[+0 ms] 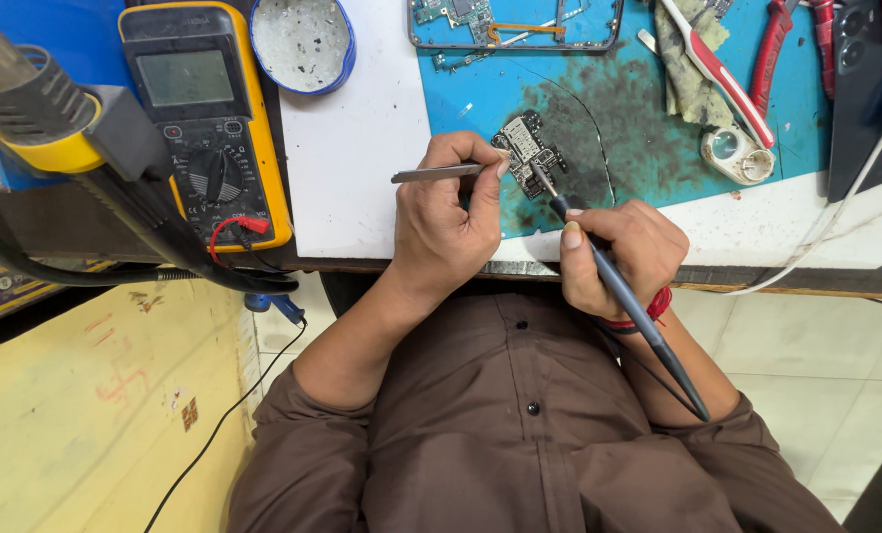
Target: The person uses a soldering iron and tweezers to apply solder to multiple points on a small circuit board. They repeatedly heat and reflow solder on various components while holding the board steady with the tweezers.
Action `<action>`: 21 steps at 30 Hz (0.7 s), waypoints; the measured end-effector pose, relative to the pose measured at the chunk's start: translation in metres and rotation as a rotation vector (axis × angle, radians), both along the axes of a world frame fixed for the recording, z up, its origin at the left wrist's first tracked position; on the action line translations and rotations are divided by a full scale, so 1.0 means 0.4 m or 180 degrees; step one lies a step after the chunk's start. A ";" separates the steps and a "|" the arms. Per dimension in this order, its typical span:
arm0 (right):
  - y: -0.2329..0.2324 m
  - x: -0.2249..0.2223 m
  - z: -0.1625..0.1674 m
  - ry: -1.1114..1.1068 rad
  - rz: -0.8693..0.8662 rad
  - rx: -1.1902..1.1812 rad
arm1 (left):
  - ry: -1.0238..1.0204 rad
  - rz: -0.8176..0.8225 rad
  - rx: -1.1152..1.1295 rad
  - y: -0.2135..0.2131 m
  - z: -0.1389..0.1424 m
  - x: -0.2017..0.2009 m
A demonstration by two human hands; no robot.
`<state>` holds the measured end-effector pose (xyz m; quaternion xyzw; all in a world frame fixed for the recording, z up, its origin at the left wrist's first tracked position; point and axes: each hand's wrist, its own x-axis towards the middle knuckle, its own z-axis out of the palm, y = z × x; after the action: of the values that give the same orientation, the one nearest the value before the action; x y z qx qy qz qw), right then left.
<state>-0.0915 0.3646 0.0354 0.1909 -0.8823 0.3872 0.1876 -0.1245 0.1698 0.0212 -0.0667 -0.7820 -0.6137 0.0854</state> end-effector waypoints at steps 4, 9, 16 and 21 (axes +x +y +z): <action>-0.002 -0.002 -0.002 0.0019 0.0059 0.0005 | 0.0011 -0.0036 0.0079 -0.001 -0.001 0.000; -0.001 -0.001 -0.002 -0.0003 0.0051 -0.0020 | -0.0029 -0.0009 0.0060 0.000 0.002 0.001; 0.000 -0.001 0.002 0.0006 0.0041 -0.0021 | -0.0106 -0.0013 0.0067 0.001 0.009 -0.001; -0.002 -0.004 0.007 0.0024 0.0122 -0.0010 | -0.0160 -0.0018 0.0115 0.001 0.021 -0.004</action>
<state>-0.0931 0.3636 0.0381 0.2090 -0.8771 0.3914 0.1837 -0.1260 0.1701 0.0294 -0.0519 -0.7726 -0.6295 0.0652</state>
